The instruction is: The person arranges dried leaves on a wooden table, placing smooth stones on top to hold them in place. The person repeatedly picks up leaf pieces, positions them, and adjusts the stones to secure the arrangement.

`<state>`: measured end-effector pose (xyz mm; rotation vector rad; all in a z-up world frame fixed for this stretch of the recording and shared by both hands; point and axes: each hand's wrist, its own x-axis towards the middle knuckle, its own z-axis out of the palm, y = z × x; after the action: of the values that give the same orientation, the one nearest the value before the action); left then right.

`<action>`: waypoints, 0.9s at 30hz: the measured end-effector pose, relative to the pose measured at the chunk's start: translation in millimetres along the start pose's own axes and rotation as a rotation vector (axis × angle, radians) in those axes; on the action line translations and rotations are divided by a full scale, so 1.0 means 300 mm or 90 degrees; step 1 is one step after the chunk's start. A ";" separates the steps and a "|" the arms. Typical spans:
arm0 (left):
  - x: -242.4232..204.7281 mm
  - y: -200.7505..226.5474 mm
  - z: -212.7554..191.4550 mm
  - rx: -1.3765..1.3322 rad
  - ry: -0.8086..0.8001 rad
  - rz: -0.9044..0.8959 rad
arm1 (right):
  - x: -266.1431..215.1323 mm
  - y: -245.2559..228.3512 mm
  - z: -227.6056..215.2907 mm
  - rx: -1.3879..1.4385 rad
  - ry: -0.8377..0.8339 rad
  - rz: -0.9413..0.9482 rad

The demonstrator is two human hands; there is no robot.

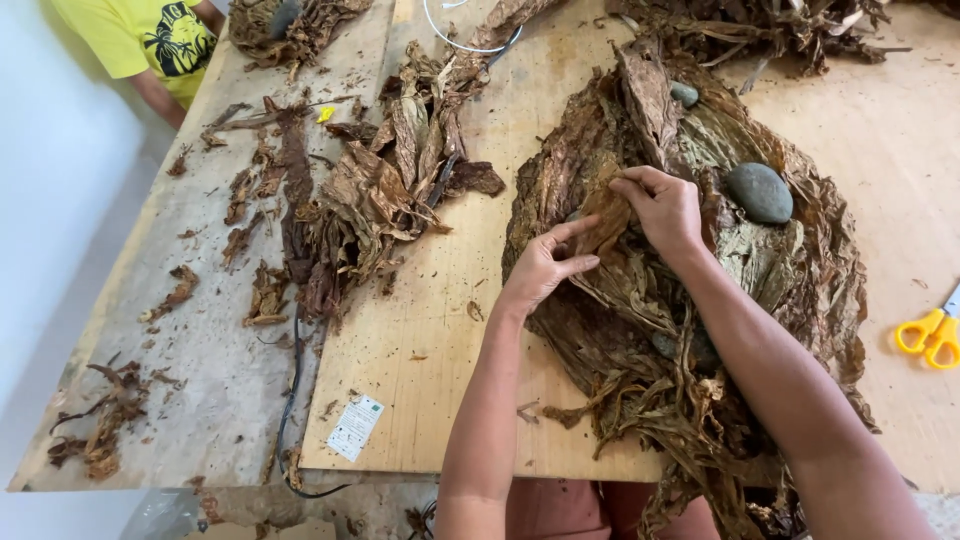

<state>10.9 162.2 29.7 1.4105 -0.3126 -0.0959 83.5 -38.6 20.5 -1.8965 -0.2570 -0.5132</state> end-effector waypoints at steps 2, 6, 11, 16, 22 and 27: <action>-0.001 0.013 -0.022 -0.027 -0.015 -0.014 | 0.013 0.009 -0.011 0.018 0.008 0.015; -0.017 -0.008 -0.074 0.062 -0.035 0.001 | -0.024 -0.067 -0.045 0.195 -0.069 0.042; 0.005 -0.073 -0.111 0.102 -0.026 -0.009 | -0.014 -0.090 -0.059 0.266 -0.131 0.064; 0.029 -0.174 -0.176 0.211 -0.046 -0.005 | -0.004 0.006 -0.047 0.086 -0.079 0.045; 0.003 -0.079 -0.089 0.281 0.005 -0.003 | -0.020 -0.042 -0.030 0.059 -0.096 0.003; 0.033 -0.095 -0.051 0.260 0.116 0.055 | -0.033 -0.054 -0.055 0.084 -0.150 -0.027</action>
<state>27.7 169.8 1.4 1.7938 -0.2494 0.1760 64.5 -47.2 34.5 -1.8254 -0.4751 -0.2924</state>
